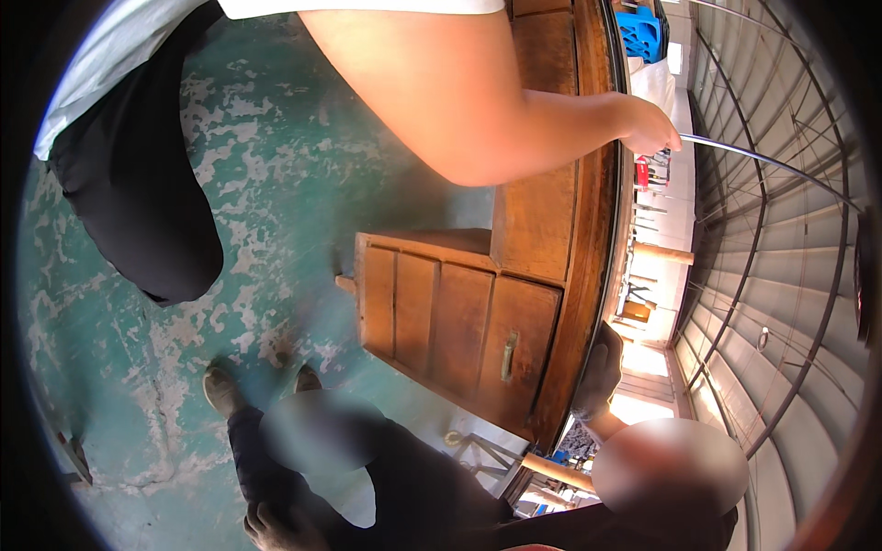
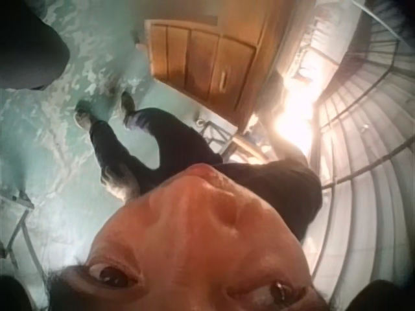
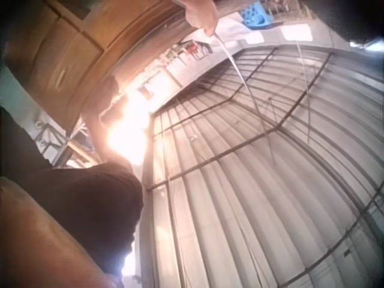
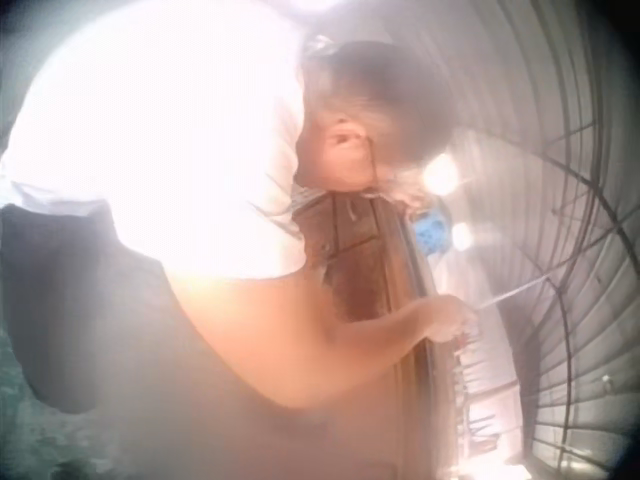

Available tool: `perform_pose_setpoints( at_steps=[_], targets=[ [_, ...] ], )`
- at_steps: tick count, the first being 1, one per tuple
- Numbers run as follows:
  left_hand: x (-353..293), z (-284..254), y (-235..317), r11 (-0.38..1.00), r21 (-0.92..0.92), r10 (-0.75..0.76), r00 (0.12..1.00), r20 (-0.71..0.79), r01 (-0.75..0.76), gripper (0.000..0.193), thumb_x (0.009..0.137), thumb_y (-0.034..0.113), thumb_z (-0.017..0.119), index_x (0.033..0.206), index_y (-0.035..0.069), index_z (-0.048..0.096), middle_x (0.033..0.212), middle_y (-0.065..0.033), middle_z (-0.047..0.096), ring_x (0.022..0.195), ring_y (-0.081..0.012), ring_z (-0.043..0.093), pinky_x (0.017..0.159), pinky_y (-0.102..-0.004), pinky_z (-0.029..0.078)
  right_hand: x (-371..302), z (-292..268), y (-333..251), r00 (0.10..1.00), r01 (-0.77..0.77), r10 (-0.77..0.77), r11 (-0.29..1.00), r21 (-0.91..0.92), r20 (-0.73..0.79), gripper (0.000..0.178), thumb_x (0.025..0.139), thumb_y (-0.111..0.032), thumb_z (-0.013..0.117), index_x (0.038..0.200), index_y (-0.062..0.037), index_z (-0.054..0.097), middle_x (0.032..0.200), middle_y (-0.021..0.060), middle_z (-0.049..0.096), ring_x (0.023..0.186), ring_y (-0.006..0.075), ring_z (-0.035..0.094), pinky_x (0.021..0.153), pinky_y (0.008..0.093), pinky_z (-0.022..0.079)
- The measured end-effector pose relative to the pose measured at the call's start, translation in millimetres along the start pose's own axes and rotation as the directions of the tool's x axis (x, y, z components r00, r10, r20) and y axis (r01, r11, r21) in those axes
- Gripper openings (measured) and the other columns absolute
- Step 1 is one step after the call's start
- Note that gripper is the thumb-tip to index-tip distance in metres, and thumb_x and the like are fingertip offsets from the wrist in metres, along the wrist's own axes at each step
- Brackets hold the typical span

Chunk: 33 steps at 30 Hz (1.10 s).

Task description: The person bends long metal rods using a manual bending machine and measures them against a wooden cabinet with a coworker. They repeatedly feed rods into the machine, bend them, and check the fit on the cabinet before stacking the finished pieces.

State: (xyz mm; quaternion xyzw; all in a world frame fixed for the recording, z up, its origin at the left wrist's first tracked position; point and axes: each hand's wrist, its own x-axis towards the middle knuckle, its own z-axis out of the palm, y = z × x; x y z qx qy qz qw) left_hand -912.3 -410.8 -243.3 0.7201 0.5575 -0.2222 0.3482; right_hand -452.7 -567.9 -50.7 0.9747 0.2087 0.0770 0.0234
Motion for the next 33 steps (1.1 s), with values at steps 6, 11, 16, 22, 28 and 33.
perform_pose_setpoints(
  at_steps=[6,11,16,22,28,33],
  targets=[
    [5.1,2.2,9.9,1.000,0.010,-0.007,0.998,-0.054,0.008,0.052,0.089,0.039,0.077,0.128,0.004,0.069,0.125,-0.0248,0.066,0.118,-0.0466,0.061,0.099,-0.0583,0.052,0.8,7.7,22.0,0.977,0.211,-0.213,0.974,0.088,0.010,0.032,0.106,-0.008,0.044,0.128,0.0094,0.059,0.130,0.0246,0.061,0.117,0.0376,0.061,0.103,0.0423,0.050],
    [11.5,-5.0,22.1,1.000,0.027,0.007,0.997,-0.071,-0.005,0.048,0.089,0.035,0.076,0.126,0.004,0.069,0.125,-0.0242,0.066,0.116,-0.0467,0.062,0.097,-0.0583,0.053,5.3,7.7,21.6,0.926,0.372,-0.377,0.921,-0.119,-0.019,0.023,0.105,-0.005,0.050,0.120,0.0090,0.059,0.127,0.0247,0.062,0.115,0.0390,0.061,0.097,0.0442,0.053],
    [12.2,-1.9,22.2,0.999,0.029,0.021,0.998,-0.062,-0.020,0.049,0.090,0.035,0.075,0.128,0.005,0.068,0.124,-0.0248,0.066,0.116,-0.0471,0.062,0.097,-0.0580,0.053,14.5,3.4,0.9,0.815,0.554,-0.580,0.787,-0.271,-0.019,0.022,0.103,-0.003,0.050,0.119,0.0094,0.059,0.125,0.0246,0.063,0.111,0.0393,0.062,0.096,0.0435,0.054],
    [15.3,-6.2,23.9,0.996,0.011,0.084,0.996,-0.020,-0.084,0.053,0.091,0.037,0.073,0.132,0.005,0.065,0.120,-0.0254,0.066,0.111,-0.0476,0.063,0.094,-0.0583,0.053,3.6,4.7,16.0,0.976,0.216,-0.216,0.976,0.036,-0.012,0.044,0.112,-0.023,0.036,0.134,0.0094,0.058,0.126,0.0221,0.062,0.118,0.0341,0.056,0.107,0.0456,0.041],
    [17.9,-8.0,26.4,0.996,0.048,0.068,0.997,0.023,-0.069,0.051,0.091,0.036,0.071,0.130,0.003,0.065,0.119,-0.0252,0.066,0.113,-0.0479,0.061,0.097,-0.0581,0.051,9.1,3.7,16.8,0.897,0.429,-0.440,0.888,-0.166,-0.033,0.033,0.105,-0.005,0.042,0.127,0.0142,0.058,0.126,0.0252,0.062,0.110,0.0367,0.061,0.098,0.0420,0.051],
    [13.1,8.7,29.1,0.996,-0.036,0.076,0.985,-0.152,-0.083,0.036,0.083,0.014,0.065,0.114,-0.004,0.060,0.124,-0.0263,0.061,0.117,-0.0474,0.055,0.102,-0.0577,0.045,5.0,2.9,5.7,0.984,0.175,-0.173,0.984,0.028,-0.051,0.036,0.105,-0.007,0.041,0.129,0.0137,0.058,0.127,0.0256,0.061,0.110,0.0368,0.061,0.100,0.0428,0.051]
  ],
)
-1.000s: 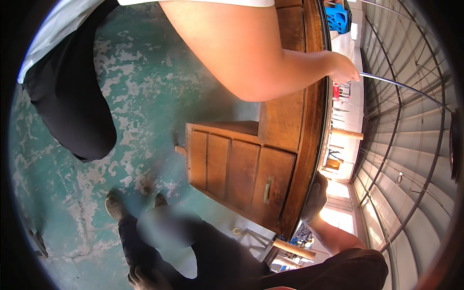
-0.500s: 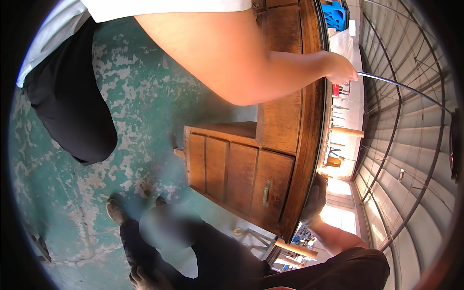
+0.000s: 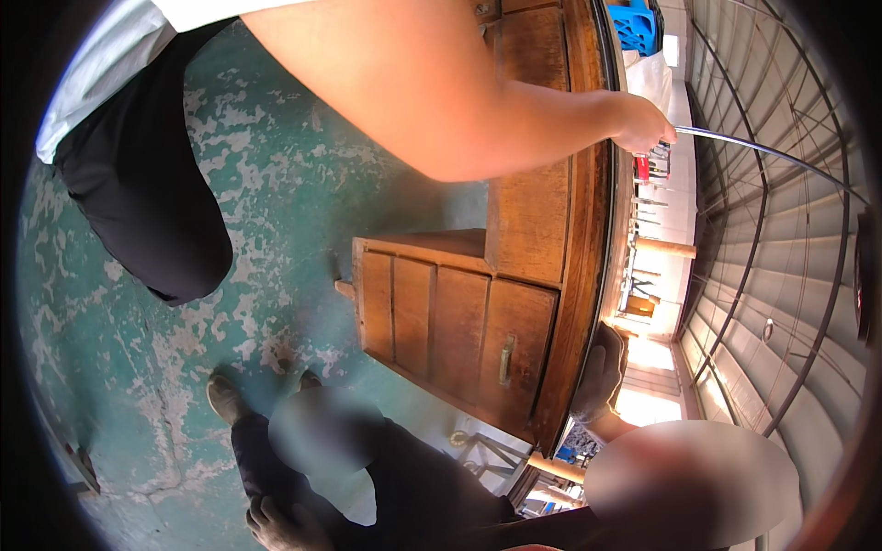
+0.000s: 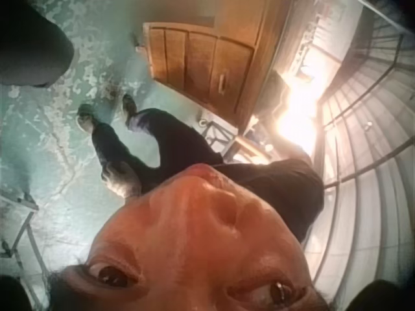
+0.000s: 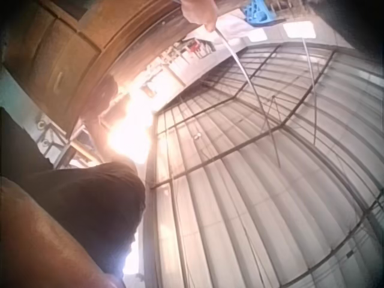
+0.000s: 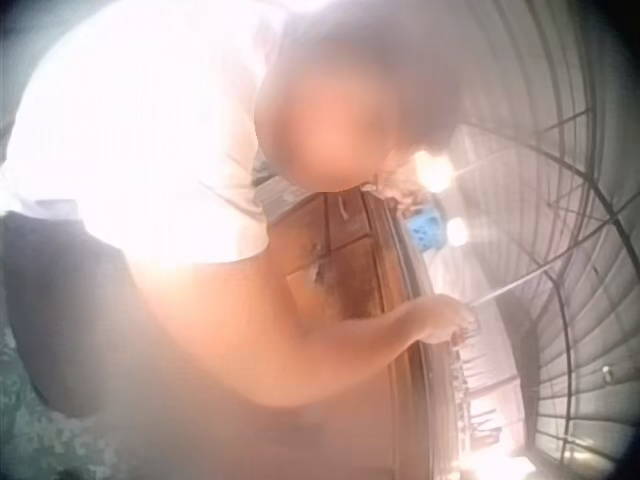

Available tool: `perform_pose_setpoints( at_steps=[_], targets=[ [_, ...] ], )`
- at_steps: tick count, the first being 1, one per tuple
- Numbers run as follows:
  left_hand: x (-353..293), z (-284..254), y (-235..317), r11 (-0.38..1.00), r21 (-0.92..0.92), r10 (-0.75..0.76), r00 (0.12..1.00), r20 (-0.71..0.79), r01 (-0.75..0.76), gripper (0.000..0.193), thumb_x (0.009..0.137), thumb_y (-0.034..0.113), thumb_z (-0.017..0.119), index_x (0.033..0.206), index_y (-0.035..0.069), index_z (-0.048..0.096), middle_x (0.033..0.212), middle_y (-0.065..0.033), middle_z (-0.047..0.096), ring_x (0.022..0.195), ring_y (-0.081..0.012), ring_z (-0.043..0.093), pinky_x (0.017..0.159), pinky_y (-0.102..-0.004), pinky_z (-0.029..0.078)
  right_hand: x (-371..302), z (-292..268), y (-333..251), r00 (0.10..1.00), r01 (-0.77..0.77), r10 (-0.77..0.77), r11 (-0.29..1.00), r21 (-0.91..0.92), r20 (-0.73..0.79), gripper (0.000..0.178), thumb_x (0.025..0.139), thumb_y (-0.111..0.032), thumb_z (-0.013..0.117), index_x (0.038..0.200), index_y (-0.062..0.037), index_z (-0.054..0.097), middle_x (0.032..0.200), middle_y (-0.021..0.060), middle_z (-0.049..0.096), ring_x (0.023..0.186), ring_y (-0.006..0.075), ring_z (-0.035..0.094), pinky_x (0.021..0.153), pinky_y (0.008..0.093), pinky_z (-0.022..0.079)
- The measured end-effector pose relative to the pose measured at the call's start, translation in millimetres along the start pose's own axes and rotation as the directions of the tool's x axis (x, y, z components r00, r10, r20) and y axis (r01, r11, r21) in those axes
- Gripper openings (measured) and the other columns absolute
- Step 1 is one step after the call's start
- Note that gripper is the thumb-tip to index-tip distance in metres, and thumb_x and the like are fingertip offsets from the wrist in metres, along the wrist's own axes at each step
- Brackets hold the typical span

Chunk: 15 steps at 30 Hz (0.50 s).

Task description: The person bends long metal rods using a manual bending machine and measures them against a wooden cabinet with a coworker. They repeatedly feed rods into the machine, bend them, and check the fit on the cabinet before stacking the finished pieces.

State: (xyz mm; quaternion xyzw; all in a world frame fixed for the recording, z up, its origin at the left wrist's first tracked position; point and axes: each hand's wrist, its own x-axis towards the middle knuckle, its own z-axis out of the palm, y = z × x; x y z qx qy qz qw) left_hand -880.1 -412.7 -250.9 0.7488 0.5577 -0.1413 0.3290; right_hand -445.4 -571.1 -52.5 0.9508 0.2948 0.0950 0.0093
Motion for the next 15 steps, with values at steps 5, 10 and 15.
perform_pose_setpoints(
  at_steps=[5,10,15],
  targets=[
    [5.2,-14.0,1.1,0.999,0.038,0.007,0.994,0.113,-0.011,0.047,0.088,0.030,0.068,0.125,0.001,0.064,0.122,-0.0262,0.065,0.116,-0.0483,0.058,0.101,-0.0589,0.048,-0.8,2.4,10.1,0.983,0.179,-0.182,0.980,-0.083,-0.025,0.037,0.105,-0.009,0.044,0.131,0.0114,0.059,0.126,0.0233,0.061,0.111,0.0344,0.061,0.101,0.0417,0.049],
    [5.9,-18.6,3.6,0.994,0.094,0.052,0.992,0.119,-0.063,0.045,0.090,0.038,0.071,0.118,0.004,0.068,0.113,-0.0202,0.068,0.111,-0.0393,0.063,0.092,-0.0542,0.052,-1.4,-3.2,-0.9,0.998,-0.064,0.065,0.996,0.056,-0.012,0.035,0.104,-0.009,0.047,0.132,0.0075,0.060,0.126,0.0204,0.060,0.111,0.0320,0.061,0.102,0.0412,0.048],
    [-4.7,-1.0,9.6,0.997,0.015,-0.074,0.983,0.166,0.072,0.033,0.082,0.014,0.065,0.110,-0.003,0.061,0.116,-0.0248,0.060,0.116,-0.0455,0.055,0.102,-0.0566,0.046,-4.3,-0.2,6.3,0.993,-0.113,0.118,0.970,0.216,-0.010,0.034,0.102,-0.006,0.050,0.133,0.0051,0.060,0.127,0.0197,0.060,0.112,0.0318,0.061,0.103,0.0410,0.049]
  ],
)
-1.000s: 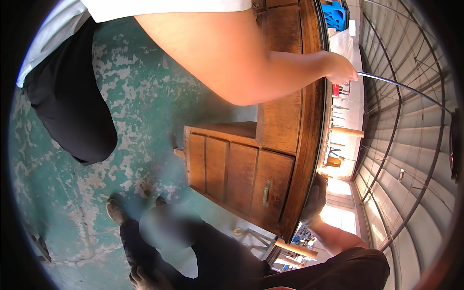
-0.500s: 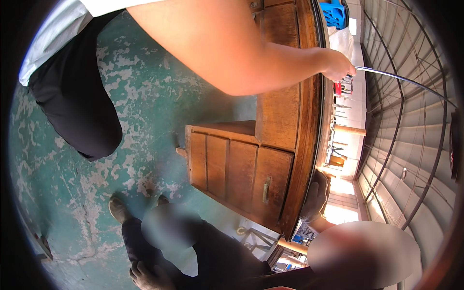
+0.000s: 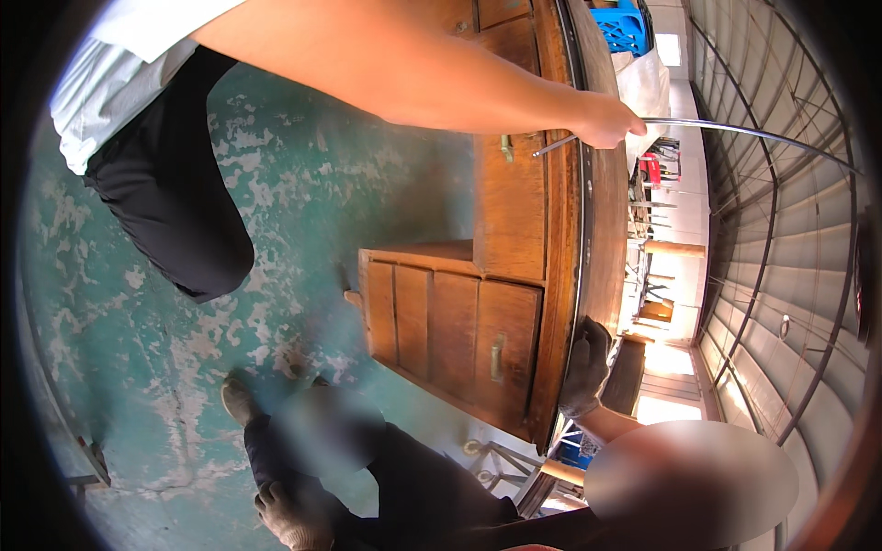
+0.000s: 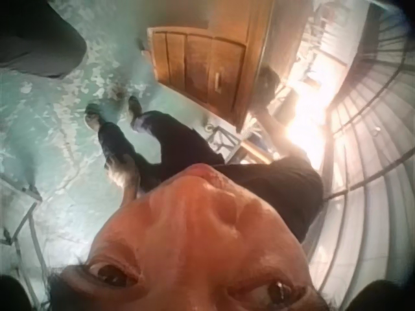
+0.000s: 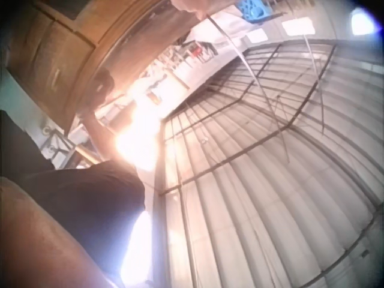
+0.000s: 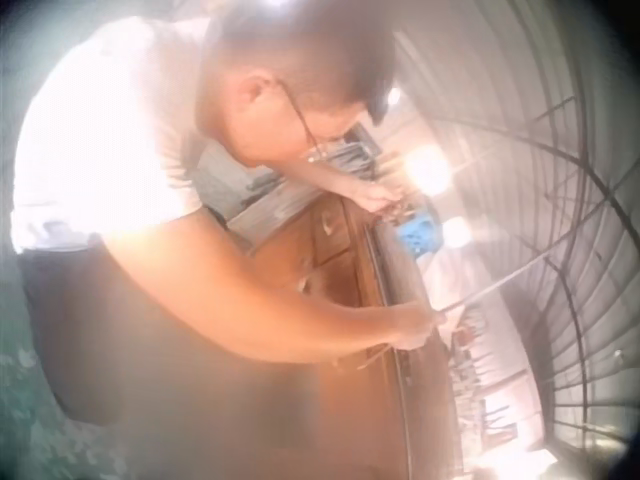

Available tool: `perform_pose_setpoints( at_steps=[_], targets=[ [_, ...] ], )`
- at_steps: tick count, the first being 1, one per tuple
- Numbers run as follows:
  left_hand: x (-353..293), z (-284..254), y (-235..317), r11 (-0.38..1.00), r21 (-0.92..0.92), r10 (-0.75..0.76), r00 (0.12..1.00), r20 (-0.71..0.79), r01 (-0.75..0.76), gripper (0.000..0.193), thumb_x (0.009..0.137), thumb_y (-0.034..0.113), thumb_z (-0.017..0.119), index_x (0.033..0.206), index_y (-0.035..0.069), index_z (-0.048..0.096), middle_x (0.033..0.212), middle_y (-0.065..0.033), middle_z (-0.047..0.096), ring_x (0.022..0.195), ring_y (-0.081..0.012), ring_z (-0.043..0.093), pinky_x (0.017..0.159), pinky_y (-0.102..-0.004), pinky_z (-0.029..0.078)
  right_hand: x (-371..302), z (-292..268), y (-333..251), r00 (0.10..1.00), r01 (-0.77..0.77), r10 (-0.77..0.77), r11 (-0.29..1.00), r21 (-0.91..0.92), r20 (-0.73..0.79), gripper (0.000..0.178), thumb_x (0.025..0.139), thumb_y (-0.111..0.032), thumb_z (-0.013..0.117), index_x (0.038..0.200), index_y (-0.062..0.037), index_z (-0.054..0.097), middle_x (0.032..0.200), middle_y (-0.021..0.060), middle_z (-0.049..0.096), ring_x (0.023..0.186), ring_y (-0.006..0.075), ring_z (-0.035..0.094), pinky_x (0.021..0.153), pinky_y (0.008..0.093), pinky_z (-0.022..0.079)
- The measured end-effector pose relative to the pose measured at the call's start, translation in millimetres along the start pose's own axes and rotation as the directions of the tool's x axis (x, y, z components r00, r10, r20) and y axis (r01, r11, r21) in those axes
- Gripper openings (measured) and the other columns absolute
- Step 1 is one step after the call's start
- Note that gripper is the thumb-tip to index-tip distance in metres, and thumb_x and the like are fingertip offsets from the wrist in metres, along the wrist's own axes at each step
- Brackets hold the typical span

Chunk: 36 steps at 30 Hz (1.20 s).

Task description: The person bends long metal rods using a manual bending machine and measures them against a wooden cabinet with a coworker. They repeatedly feed rods into the machine, bend them, and check the fit on the cabinet before stacking the finished pieces.

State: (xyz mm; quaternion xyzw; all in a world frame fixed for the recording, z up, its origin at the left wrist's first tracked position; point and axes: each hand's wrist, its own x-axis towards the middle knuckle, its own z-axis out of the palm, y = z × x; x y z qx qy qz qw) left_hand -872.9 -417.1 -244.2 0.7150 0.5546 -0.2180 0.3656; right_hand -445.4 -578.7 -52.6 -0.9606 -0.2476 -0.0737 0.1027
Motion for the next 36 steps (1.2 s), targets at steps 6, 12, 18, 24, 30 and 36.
perform_pose_setpoints(
  at_steps=[6,12,18,24,30,36],
  targets=[
    [-0.3,13.5,-7.0,0.997,0.079,0.005,0.999,0.045,-0.008,0.032,0.082,0.015,0.064,0.109,-0.003,0.063,0.116,-0.0247,0.062,0.116,-0.0445,0.056,0.100,-0.0551,0.048,-7.2,0.4,18.8,0.999,0.015,-0.014,1.000,0.024,-0.044,0.034,0.105,-0.011,0.053,0.134,0.0041,0.061,0.126,0.0168,0.060,0.114,0.0275,0.060,0.104,0.0380,0.048],
    [-11.4,5.8,1.7,0.992,0.125,-0.006,0.994,0.112,-0.008,0.033,0.081,0.015,0.063,0.108,-0.003,0.066,0.118,-0.0239,0.065,0.116,-0.0439,0.056,0.098,-0.0541,0.050,-5.2,-1.1,20.1,0.998,0.048,-0.047,0.998,0.038,-0.035,0.035,0.106,-0.012,0.054,0.137,0.0034,0.060,0.130,0.0156,0.057,0.115,0.0256,0.061,0.105,0.0369,0.048],
    [-19.5,13.3,-3.3,0.990,0.138,0.015,0.997,0.082,-0.026,0.028,0.082,0.016,0.063,0.103,-0.001,0.069,0.119,-0.0221,0.065,0.116,-0.0433,0.057,0.096,-0.0547,0.051,-6.7,-2.7,19.0,1.000,0.014,-0.013,0.998,0.062,-0.017,0.046,0.108,-0.029,0.056,0.140,0.0042,0.056,0.129,0.0231,0.060,0.122,0.0370,0.058,0.108,0.0442,0.045],
    [-19.8,10.4,-1.8,0.989,0.142,0.021,0.996,0.090,-0.034,0.026,0.082,0.015,0.062,0.101,0.000,0.069,0.118,-0.0209,0.066,0.113,-0.0437,0.058,0.094,-0.0553,0.051,-4.3,-7.6,13.3,1.000,0.002,-0.002,0.998,0.059,0.006,0.048,0.108,-0.030,0.056,0.140,0.0049,0.056,0.131,0.0242,0.058,0.124,0.0385,0.056,0.109,0.0456,0.044],
    [-19.1,7.5,-1.1,0.985,0.161,0.042,0.995,0.089,-0.056,0.025,0.082,0.015,0.062,0.100,0.001,0.069,0.116,-0.0209,0.066,0.111,-0.0435,0.060,0.093,-0.0553,0.052,-5.2,-7.1,17.0,1.000,0.012,-0.013,0.998,0.068,0.008,0.047,0.107,-0.030,0.057,0.139,0.0045,0.056,0.132,0.0249,0.058,0.124,0.0397,0.056,0.110,0.0470,0.043],
    [-16.5,4.9,-1.4,0.982,0.181,0.040,0.993,0.112,-0.060,0.023,0.083,0.016,0.062,0.099,0.001,0.070,0.115,-0.0205,0.067,0.111,-0.0430,0.060,0.093,-0.0546,0.052,-3.9,-8.6,16.8,0.999,0.029,-0.029,0.999,0.042,0.013,0.046,0.108,-0.029,0.055,0.139,0.0050,0.056,0.130,0.0255,0.058,0.123,0.0413,0.055,0.109,0.0487,0.042]
  ],
)
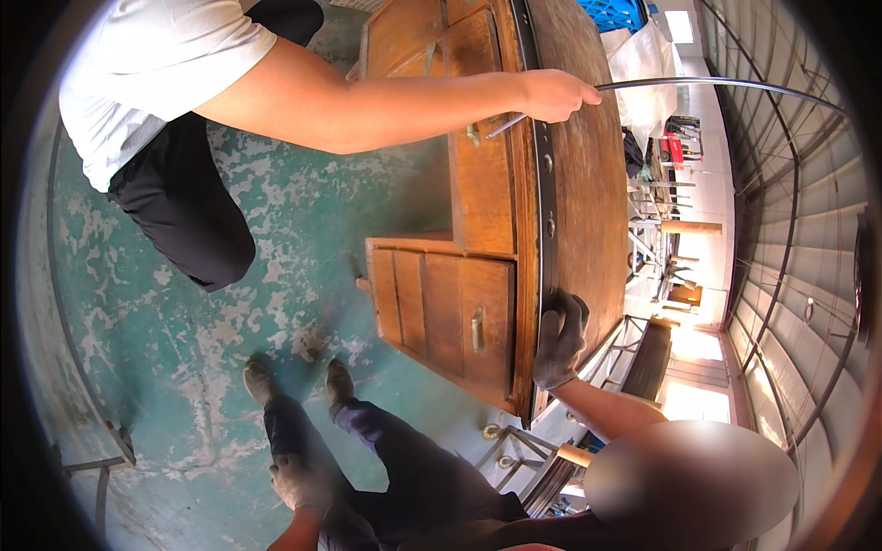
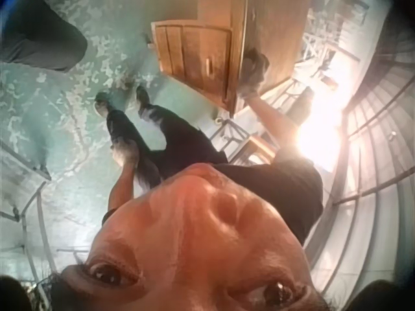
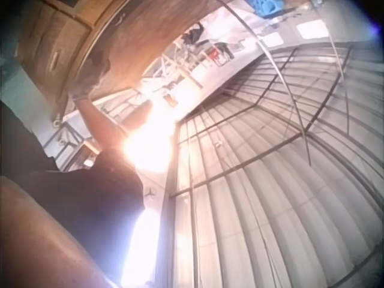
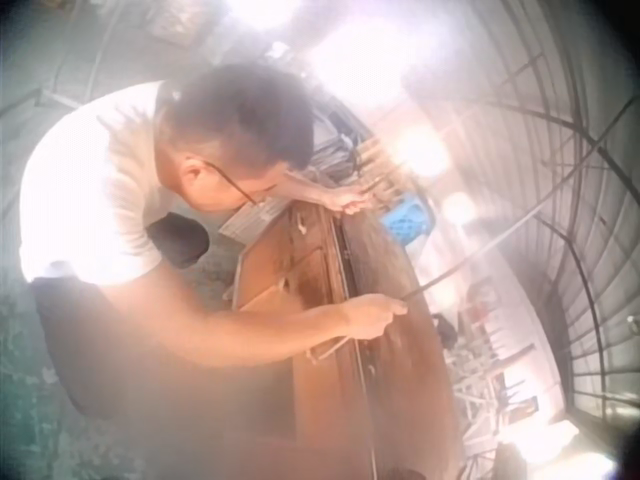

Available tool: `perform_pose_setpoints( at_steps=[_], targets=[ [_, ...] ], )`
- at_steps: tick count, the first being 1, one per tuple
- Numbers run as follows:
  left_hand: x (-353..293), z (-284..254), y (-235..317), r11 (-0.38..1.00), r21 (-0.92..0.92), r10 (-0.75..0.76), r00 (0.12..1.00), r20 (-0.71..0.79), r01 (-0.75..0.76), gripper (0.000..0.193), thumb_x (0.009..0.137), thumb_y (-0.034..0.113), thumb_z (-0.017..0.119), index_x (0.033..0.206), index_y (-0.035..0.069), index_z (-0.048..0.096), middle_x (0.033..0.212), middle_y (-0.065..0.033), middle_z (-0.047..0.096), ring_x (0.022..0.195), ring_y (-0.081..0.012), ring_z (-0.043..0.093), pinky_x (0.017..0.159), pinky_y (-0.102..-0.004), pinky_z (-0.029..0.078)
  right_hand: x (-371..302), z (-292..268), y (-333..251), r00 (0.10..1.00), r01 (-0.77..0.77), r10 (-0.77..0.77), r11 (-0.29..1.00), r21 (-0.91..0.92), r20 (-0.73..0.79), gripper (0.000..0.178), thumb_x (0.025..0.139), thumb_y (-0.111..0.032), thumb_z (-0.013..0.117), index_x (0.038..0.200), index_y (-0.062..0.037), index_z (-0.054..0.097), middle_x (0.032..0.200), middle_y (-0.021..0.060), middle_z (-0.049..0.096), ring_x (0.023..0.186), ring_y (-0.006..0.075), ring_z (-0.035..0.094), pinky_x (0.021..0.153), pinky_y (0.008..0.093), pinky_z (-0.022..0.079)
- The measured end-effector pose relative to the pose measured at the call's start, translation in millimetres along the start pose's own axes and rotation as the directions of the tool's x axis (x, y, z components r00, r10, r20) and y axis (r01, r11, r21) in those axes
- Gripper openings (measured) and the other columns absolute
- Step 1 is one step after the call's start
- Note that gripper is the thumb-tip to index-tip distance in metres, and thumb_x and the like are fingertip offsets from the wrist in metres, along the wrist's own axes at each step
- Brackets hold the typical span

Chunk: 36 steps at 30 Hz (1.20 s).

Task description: The person bends long metal rods using a manual bending machine and measures them against a wooden cabinet with a coworker. They repeatedly feed rods into the machine, bend them, and check the fit on the cabinet before stacking the finished pieces.

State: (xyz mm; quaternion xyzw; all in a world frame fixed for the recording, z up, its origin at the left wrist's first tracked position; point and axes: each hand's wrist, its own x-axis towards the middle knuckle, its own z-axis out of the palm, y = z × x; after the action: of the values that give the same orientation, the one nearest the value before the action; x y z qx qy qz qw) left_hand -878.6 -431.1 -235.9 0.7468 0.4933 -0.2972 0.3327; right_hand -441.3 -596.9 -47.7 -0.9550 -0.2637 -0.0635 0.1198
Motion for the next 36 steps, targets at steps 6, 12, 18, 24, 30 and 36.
perform_pose_setpoints(
  at_steps=[6,12,18,24,30,36],
  targets=[
    [1.0,0.0,-2.6,1.000,0.019,0.004,1.000,0.011,-0.004,0.022,0.084,0.016,0.062,0.100,0.002,0.071,0.115,-0.0199,0.067,0.110,-0.0426,0.060,0.093,-0.0539,0.052,0.6,-0.2,-3.9,1.000,0.002,-0.002,1.000,0.013,0.005,0.046,0.108,-0.029,0.054,0.139,0.0058,0.055,0.128,0.0258,0.059,0.122,0.0418,0.055,0.108,0.0491,0.042],
    [0.6,-3.3,-3.3,1.000,0.009,0.006,1.000,0.012,-0.006,0.022,0.084,0.016,0.063,0.099,0.002,0.071,0.114,-0.0194,0.067,0.110,-0.0418,0.060,0.094,-0.0534,0.052,3.8,0.6,-7.1,0.998,0.059,-0.060,0.997,-0.044,-0.020,0.040,0.108,-0.023,0.054,0.137,0.0049,0.057,0.125,0.0222,0.059,0.116,0.0357,0.060,0.104,0.0432,0.047],
    [-1.0,0.4,-5.5,1.000,0.009,0.006,1.000,0.001,-0.006,0.022,0.083,0.016,0.064,0.099,0.002,0.071,0.114,-0.0193,0.067,0.110,-0.0420,0.060,0.093,-0.0534,0.052,0.5,0.8,-5.1,0.999,0.030,-0.030,0.999,-0.025,-0.017,0.043,0.108,-0.028,0.055,0.137,0.0045,0.057,0.128,0.0241,0.058,0.119,0.0383,0.058,0.106,0.0459,0.045],
    [-1.7,1.9,-5.8,1.000,0.011,0.008,1.000,-0.006,-0.008,0.022,0.084,0.016,0.063,0.098,0.002,0.071,0.113,-0.0193,0.068,0.109,-0.0421,0.060,0.093,-0.0533,0.052,-0.1,-0.2,-3.8,1.000,0.000,0.000,1.000,-0.023,0.000,0.047,0.108,-0.031,0.055,0.139,0.0044,0.055,0.132,0.0261,0.056,0.124,0.0416,0.055,0.109,0.0486,0.042],
    [-2.7,5.5,-6.9,1.000,0.021,0.015,0.999,-0.029,-0.015,0.021,0.084,0.016,0.063,0.098,0.003,0.072,0.112,-0.0192,0.068,0.109,-0.0422,0.061,0.092,-0.0535,0.053,-0.9,0.3,-1.3,1.000,-0.014,0.014,1.000,-0.004,0.006,0.046,0.107,-0.029,0.056,0.139,0.0040,0.055,0.133,0.0258,0.056,0.125,0.0418,0.055,0.110,0.0486,0.042],
    [-4.0,6.5,-6.6,0.999,0.036,0.007,1.000,0.006,-0.007,0.024,0.083,0.018,0.064,0.098,0.002,0.072,0.112,-0.0196,0.068,0.110,-0.0426,0.061,0.092,-0.0537,0.053,-2.2,1.0,-4.2,0.999,-0.045,0.045,0.999,0.010,-0.006,0.045,0.107,-0.028,0.057,0.140,0.0018,0.056,0.134,0.0251,0.056,0.126,0.0413,0.055,0.110,0.0487,0.042]
  ],
)
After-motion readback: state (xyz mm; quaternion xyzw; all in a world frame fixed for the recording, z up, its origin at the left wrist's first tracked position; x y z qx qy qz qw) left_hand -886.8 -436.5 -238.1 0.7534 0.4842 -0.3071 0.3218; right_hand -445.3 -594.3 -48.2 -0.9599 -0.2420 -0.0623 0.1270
